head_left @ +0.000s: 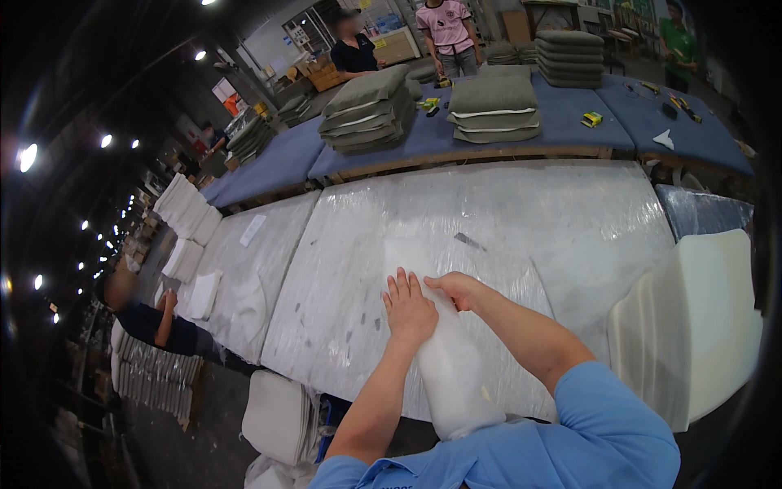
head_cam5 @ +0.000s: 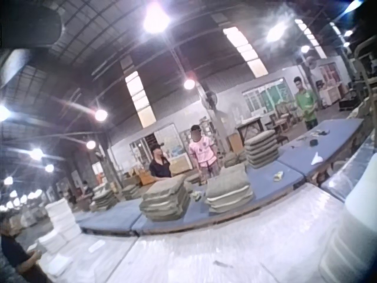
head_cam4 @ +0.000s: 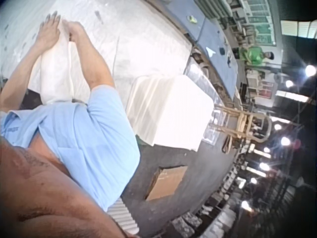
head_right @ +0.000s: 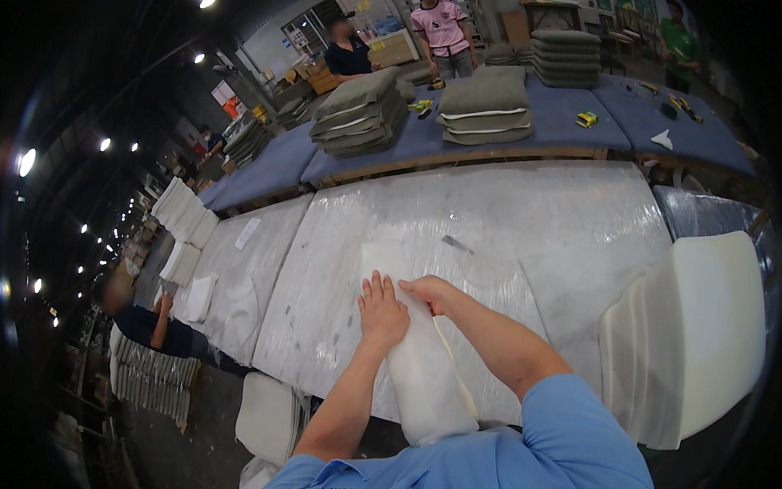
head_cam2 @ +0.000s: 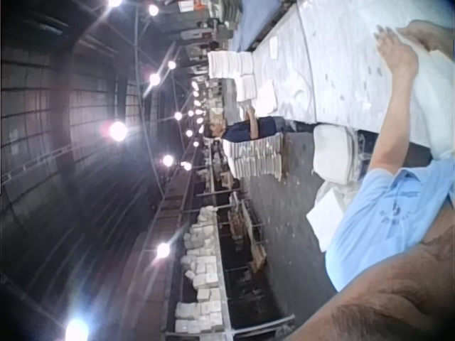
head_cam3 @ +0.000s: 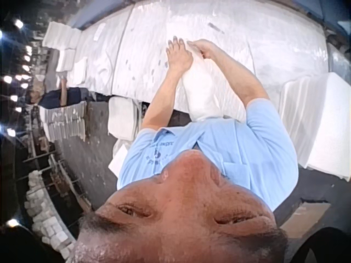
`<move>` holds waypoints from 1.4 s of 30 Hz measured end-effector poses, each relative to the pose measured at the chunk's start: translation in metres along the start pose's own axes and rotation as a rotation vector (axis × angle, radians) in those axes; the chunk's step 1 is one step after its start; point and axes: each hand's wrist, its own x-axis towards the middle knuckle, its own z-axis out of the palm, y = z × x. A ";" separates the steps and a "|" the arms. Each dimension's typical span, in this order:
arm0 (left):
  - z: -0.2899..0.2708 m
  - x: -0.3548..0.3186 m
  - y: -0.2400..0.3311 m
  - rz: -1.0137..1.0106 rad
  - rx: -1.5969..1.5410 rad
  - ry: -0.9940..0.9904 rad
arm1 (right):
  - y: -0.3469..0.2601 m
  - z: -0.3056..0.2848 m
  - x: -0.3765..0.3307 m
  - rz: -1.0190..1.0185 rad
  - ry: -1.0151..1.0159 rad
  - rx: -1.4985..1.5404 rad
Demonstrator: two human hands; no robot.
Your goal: The person repeatedly picks up rectangular white foam sheets from a table, rolls them into cylinders by hand, and stacks the rolled pieces. The person also briefly handles a folded gray fabric item at the end.
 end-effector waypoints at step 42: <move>0.016 -0.007 -0.042 0.054 -0.560 0.082 | 0.071 0.041 0.039 -0.492 0.471 -0.374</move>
